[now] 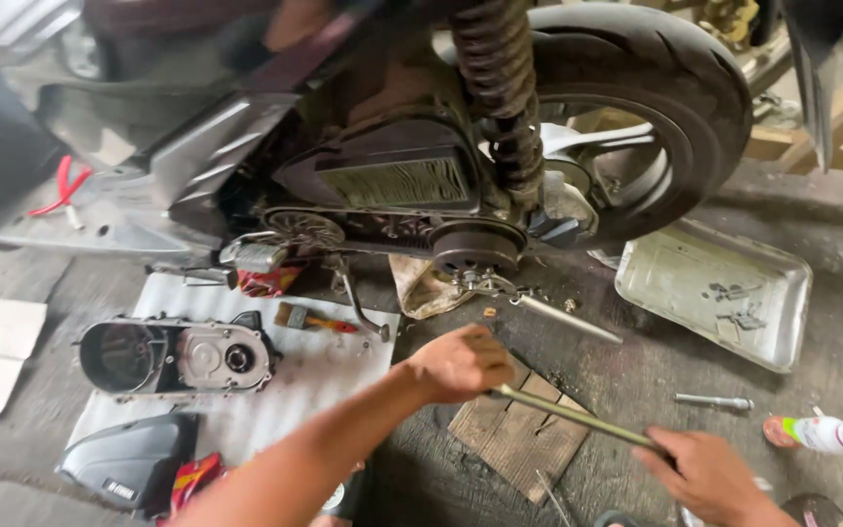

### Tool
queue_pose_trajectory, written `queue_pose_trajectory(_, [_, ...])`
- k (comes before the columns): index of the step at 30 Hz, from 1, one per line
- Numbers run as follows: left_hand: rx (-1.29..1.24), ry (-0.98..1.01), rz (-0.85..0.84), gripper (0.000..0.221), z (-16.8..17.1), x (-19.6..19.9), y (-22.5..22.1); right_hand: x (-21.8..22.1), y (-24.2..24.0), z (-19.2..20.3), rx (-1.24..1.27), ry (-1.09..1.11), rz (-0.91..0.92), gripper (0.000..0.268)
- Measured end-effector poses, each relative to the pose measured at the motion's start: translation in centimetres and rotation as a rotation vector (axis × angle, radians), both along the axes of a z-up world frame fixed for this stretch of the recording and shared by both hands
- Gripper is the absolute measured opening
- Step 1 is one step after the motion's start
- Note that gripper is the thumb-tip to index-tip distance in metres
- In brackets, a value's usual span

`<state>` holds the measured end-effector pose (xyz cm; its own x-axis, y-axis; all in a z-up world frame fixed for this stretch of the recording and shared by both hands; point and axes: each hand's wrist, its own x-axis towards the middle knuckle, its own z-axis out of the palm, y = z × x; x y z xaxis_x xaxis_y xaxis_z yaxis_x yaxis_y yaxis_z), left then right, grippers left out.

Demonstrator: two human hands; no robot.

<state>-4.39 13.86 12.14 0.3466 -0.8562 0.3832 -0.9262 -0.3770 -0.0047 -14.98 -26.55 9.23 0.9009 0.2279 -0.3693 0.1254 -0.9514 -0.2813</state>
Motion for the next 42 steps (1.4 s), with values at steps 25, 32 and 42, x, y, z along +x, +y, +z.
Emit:
queue_pose_trajectory(25, [-2.29,1.243,1.164,0.029,-3.8,-3.7,-9.7,12.0,-0.7,8.1,-0.364,0.43,0.501,0.01])
queue_pose_trajectory(32, [-2.418,0.988,1.26,0.026,-1.6,-2.6,-11.5,15.8,-2.4,14.5,-0.232,0.52,0.697,0.05])
queue_pose_trajectory(42, [-2.436,0.887,1.389,0.026,2.8,-1.6,-12.3,14.9,2.0,27.0,0.034,0.674,0.699,0.061])
